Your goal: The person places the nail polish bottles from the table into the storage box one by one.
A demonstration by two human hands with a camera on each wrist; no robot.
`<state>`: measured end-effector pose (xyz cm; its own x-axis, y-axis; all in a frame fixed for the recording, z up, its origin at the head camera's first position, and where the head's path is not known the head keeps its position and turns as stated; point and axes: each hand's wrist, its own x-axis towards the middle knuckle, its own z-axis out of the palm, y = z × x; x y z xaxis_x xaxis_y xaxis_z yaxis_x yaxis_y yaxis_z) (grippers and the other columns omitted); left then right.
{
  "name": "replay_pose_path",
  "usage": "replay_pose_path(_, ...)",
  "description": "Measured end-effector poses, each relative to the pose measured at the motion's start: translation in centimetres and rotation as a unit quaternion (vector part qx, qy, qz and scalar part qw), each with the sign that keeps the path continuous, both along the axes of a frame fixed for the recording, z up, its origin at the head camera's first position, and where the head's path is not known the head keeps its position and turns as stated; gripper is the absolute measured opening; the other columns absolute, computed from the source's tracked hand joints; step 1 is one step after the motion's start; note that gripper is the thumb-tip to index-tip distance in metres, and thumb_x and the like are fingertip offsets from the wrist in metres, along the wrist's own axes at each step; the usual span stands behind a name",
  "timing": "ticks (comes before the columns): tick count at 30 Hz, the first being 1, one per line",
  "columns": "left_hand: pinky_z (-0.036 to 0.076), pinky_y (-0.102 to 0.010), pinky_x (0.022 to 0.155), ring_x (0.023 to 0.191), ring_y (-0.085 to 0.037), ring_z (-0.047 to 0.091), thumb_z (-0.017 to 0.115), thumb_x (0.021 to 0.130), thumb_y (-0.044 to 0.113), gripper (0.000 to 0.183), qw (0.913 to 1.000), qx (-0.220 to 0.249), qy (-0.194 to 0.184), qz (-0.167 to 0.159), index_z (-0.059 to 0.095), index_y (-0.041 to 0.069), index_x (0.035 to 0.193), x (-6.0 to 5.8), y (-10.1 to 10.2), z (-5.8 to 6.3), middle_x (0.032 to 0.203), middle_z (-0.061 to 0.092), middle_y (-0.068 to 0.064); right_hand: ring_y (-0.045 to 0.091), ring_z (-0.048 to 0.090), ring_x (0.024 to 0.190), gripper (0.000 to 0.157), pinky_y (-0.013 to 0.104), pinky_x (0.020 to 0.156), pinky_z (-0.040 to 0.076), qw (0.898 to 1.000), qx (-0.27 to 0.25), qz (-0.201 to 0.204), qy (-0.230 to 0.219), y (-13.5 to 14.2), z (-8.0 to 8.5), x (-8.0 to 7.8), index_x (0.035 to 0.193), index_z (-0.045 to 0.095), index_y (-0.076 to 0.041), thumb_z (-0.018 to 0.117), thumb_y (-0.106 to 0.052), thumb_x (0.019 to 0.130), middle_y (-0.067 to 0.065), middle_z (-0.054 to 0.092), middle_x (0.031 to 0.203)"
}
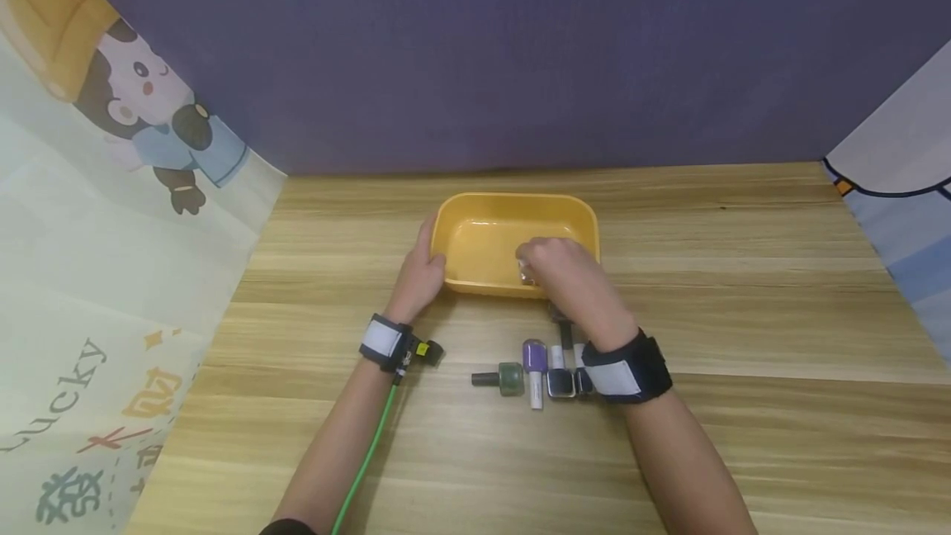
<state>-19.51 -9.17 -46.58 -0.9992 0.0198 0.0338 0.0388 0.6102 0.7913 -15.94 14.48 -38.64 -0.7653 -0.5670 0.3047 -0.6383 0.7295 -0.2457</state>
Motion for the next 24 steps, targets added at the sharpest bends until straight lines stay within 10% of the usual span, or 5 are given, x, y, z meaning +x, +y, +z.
replay_pose_path(24, 0.044, -0.037, 0.067, 0.079, -0.023, 0.055, 0.038, 0.089, 0.019, 0.071, 1.0, 0.0, 0.003, 0.0, 0.002, 0.05, 0.142, 0.0, 0.0, 0.2, 0.138, 0.045, -0.01, 0.01, 0.056, 0.065, 0.008, 0.027, 0.058, 0.045, 0.999, 0.036, -0.014, -0.024, 0.2, -1.2, -0.8, 0.079, 0.067, -0.01, 0.066, -0.018, 0.08, -0.002, 0.062, 0.074)
